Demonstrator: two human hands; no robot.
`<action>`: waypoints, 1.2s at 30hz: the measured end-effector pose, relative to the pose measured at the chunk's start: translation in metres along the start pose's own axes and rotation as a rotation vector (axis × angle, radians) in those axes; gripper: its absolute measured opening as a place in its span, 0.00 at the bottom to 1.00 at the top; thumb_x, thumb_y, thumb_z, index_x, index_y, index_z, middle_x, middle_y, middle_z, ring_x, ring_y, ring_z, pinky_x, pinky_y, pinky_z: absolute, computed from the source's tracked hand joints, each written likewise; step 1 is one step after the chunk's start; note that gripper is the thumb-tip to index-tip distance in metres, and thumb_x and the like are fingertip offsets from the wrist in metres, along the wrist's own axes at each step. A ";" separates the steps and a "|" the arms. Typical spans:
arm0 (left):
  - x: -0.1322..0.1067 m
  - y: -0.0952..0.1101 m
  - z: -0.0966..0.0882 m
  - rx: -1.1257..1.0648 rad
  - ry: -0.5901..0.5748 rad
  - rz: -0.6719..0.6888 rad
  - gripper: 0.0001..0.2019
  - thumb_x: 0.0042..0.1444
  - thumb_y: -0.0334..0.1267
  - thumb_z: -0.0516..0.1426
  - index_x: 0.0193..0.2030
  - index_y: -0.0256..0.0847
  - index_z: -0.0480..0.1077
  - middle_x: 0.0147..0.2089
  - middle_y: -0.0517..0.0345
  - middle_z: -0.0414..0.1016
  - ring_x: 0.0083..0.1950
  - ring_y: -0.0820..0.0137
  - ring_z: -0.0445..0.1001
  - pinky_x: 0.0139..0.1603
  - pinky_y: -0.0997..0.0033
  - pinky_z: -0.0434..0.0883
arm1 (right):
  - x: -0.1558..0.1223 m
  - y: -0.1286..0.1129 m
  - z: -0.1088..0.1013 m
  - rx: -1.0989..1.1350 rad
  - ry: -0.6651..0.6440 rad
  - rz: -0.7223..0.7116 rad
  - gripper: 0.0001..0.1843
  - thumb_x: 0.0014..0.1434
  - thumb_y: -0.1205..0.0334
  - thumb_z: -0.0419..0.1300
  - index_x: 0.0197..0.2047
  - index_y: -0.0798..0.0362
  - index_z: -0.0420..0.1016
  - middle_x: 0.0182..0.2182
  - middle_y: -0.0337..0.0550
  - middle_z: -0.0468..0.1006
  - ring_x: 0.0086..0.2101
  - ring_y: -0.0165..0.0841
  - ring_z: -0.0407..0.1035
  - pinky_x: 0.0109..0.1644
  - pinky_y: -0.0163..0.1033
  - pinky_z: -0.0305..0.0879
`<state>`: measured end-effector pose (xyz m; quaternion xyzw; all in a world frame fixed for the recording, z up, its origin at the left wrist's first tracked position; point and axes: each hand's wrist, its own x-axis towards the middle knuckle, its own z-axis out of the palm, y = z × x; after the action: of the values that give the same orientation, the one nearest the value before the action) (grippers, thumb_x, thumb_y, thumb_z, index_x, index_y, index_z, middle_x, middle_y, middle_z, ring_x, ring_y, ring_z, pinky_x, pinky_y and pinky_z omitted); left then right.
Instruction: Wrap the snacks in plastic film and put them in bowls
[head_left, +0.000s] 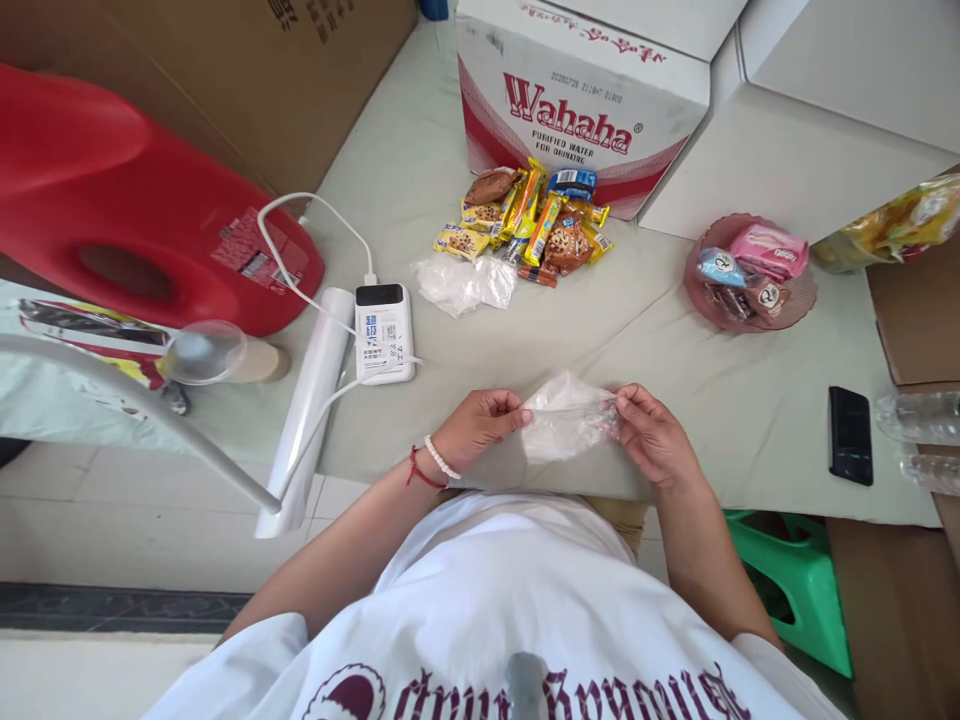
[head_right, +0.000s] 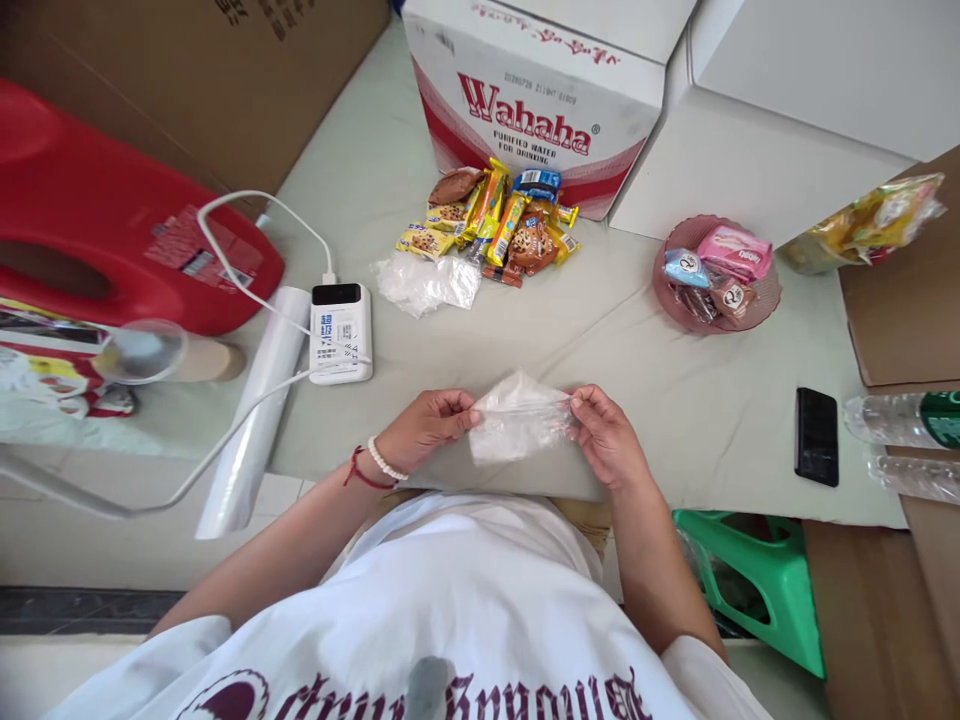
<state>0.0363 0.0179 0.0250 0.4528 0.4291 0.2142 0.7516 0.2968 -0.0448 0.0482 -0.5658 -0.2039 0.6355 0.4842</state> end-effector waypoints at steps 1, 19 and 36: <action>-0.001 0.000 -0.005 0.029 -0.019 -0.013 0.26 0.46 0.60 0.69 0.27 0.38 0.69 0.23 0.67 0.60 0.25 0.79 0.53 0.25 0.75 0.50 | 0.001 0.001 -0.003 -0.028 0.020 0.006 0.21 0.49 0.50 0.77 0.32 0.50 0.71 0.35 0.38 0.75 0.33 0.28 0.68 0.32 0.33 0.69; 0.022 0.027 -0.021 0.492 0.369 0.335 0.11 0.57 0.45 0.62 0.35 0.42 0.69 0.31 0.60 0.69 0.31 0.70 0.66 0.33 0.69 0.67 | -0.001 -0.022 -0.032 -0.439 -0.180 0.137 0.21 0.50 0.46 0.74 0.36 0.54 0.81 0.23 0.35 0.71 0.20 0.22 0.57 0.22 0.31 0.52; 0.023 -0.018 0.077 0.888 -0.033 0.583 0.10 0.67 0.38 0.54 0.39 0.42 0.75 0.35 0.56 0.73 0.37 0.67 0.72 0.38 0.68 0.67 | -0.020 0.011 -0.001 -0.170 0.099 -0.019 0.22 0.47 0.43 0.76 0.33 0.52 0.77 0.28 0.38 0.78 0.25 0.26 0.67 0.25 0.32 0.66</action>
<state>0.1122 -0.0128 0.0164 0.8312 0.3229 0.2048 0.4036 0.2917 -0.0672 0.0499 -0.6337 -0.2384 0.5824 0.4499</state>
